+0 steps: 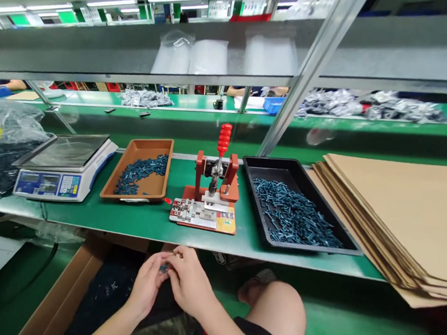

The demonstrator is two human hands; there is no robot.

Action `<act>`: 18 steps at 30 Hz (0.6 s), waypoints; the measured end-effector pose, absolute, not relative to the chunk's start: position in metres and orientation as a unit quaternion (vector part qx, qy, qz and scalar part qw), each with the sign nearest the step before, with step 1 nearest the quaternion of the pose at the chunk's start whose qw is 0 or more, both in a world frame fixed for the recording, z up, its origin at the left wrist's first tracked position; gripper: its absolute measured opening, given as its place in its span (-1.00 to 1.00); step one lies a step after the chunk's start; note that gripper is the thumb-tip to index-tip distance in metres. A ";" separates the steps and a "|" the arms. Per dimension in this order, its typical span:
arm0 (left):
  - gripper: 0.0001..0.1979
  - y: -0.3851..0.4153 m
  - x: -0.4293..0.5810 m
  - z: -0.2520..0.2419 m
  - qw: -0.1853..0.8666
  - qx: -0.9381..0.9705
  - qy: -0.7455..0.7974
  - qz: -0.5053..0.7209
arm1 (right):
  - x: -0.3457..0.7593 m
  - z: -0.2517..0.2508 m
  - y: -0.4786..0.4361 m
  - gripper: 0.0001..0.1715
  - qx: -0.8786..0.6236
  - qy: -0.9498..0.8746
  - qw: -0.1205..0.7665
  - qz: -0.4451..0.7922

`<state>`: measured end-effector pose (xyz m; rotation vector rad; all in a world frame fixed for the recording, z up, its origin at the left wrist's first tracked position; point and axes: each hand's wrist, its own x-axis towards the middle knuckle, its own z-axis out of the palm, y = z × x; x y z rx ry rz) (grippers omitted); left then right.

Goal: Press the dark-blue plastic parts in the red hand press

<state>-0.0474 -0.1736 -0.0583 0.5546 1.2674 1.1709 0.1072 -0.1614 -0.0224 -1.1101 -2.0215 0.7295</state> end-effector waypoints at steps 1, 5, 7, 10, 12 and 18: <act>-0.46 -0.169 -0.067 -0.066 0.602 0.249 0.572 0.498 | 0.118 -0.017 -0.155 -0.56 -0.434 -0.779 0.366 0.266; -0.36 -0.162 -0.174 -0.116 0.470 0.360 0.706 0.389 | 0.210 0.010 -0.108 -0.77 -0.515 -0.720 0.450 0.119; -0.43 -0.166 -0.219 -0.136 0.359 0.456 0.760 0.294 | 0.267 0.018 -0.078 -0.78 -0.595 -0.676 0.431 0.043; -0.55 -0.165 -0.241 -0.129 0.241 0.567 0.749 0.242 | 0.335 0.012 -0.035 -0.70 -0.700 -0.655 0.284 0.012; -0.67 -0.150 -0.227 -0.097 0.199 0.641 0.689 0.272 | 0.359 0.000 -0.015 -0.63 -0.746 -0.644 0.167 0.032; -0.72 -0.039 -0.183 0.026 0.042 0.690 0.598 0.406 | 0.362 -0.024 -0.001 -0.72 -0.742 -0.668 0.045 0.028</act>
